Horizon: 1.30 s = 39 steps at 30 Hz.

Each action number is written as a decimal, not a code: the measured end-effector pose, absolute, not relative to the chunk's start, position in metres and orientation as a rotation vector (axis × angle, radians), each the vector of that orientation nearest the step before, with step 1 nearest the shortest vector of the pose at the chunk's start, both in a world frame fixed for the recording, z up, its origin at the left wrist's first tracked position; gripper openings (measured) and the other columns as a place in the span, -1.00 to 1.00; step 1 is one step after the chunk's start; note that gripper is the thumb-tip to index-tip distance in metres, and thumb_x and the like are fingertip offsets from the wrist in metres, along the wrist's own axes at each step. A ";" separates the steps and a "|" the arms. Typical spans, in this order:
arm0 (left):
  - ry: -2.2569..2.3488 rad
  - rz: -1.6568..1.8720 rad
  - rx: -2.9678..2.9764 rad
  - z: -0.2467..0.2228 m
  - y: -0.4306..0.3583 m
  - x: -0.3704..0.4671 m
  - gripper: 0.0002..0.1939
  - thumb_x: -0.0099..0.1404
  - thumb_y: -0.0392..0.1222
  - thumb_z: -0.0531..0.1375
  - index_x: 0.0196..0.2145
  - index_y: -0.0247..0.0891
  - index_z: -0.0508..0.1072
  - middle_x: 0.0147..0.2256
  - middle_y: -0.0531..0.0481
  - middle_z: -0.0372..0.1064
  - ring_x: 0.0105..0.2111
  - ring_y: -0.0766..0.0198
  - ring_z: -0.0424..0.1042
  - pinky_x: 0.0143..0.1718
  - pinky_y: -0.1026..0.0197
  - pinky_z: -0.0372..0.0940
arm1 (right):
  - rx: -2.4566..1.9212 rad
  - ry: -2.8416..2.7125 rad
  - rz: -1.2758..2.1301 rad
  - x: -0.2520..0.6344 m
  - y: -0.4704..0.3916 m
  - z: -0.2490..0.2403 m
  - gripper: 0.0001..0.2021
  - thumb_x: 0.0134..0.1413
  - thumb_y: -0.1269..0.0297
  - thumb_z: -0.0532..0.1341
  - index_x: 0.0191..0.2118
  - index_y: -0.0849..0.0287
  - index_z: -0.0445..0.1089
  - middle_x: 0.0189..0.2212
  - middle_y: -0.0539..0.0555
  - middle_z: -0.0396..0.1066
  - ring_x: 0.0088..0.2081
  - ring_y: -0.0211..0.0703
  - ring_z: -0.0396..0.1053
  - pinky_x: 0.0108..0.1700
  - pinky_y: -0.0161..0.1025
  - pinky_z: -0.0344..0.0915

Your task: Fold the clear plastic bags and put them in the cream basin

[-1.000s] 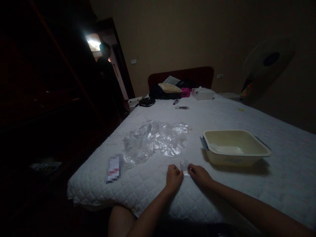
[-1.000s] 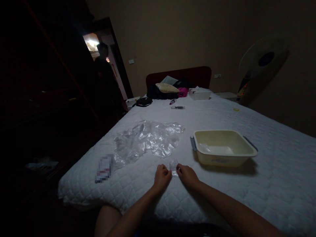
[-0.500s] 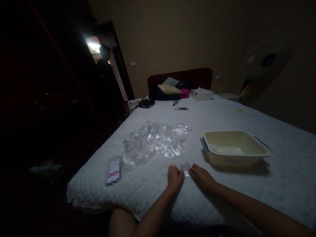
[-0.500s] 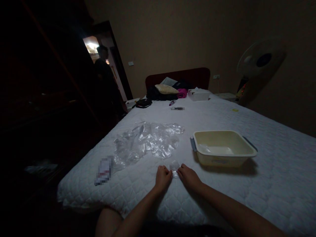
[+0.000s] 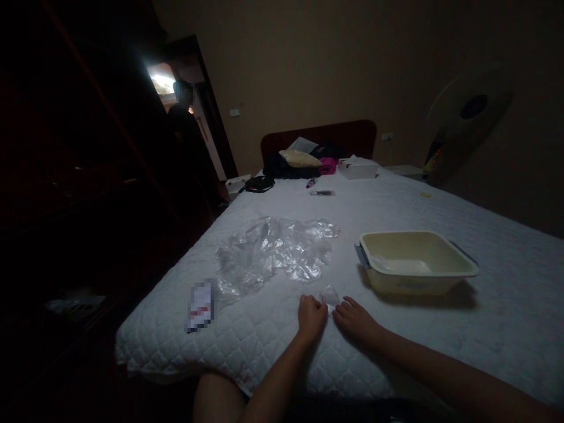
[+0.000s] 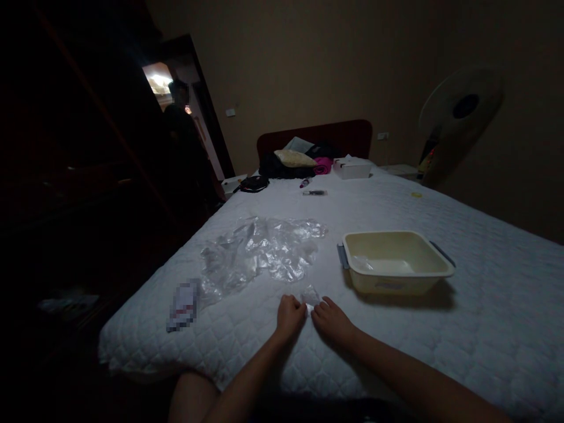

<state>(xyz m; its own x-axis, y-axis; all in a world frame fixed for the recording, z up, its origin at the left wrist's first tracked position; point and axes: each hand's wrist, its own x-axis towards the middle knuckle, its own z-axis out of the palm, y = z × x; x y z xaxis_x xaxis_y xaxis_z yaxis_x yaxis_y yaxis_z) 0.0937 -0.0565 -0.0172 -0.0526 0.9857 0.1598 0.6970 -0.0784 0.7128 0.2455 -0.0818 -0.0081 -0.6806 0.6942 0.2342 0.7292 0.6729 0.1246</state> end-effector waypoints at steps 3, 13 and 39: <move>1.752 0.931 1.773 -0.016 -0.055 0.095 -0.80 0.04 -0.19 0.13 -0.67 -0.28 0.34 -0.56 -0.06 0.30 -0.39 0.20 0.31 -0.34 0.21 0.15 | -1.228 -2.724 -0.295 0.241 -0.082 -0.006 -0.79 -0.02 0.56 0.04 -0.35 0.23 0.40 -0.42 0.14 0.40 -0.32 -0.09 0.31 0.03 -0.05 0.02; 1.165 1.299 1.669 0.006 -0.048 0.076 -0.69 0.08 -0.25 0.13 -0.16 -0.24 0.37 -0.02 -0.10 0.26 0.03 0.17 0.18 0.02 0.14 0.11 | -1.367 -2.554 0.481 0.254 -0.061 0.061 -0.79 0.07 0.36 0.01 -0.39 0.19 0.39 -0.43 0.10 0.43 -0.36 -0.15 0.35 -0.26 -0.26 0.17; 0.935 1.273 0.778 0.035 -0.055 0.100 -0.52 -0.28 0.02 0.38 -0.45 -0.39 0.44 -0.58 0.00 0.37 -0.60 0.35 0.33 -0.55 0.33 0.19 | -1.394 -1.372 1.381 0.254 -0.054 0.088 -0.55 -0.22 -0.03 0.24 -0.27 0.25 0.37 -0.34 0.11 0.42 -0.30 -0.15 0.36 -0.30 -0.26 0.27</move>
<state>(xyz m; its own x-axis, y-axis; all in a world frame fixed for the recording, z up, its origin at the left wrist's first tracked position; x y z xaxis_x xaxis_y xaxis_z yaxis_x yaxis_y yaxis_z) 0.0999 -0.0552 0.0351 0.0433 0.9890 -0.1415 -0.4308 0.1463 0.8905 0.2541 -0.0541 0.0885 -0.1459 0.9704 -0.1926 0.1861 -0.1643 -0.9687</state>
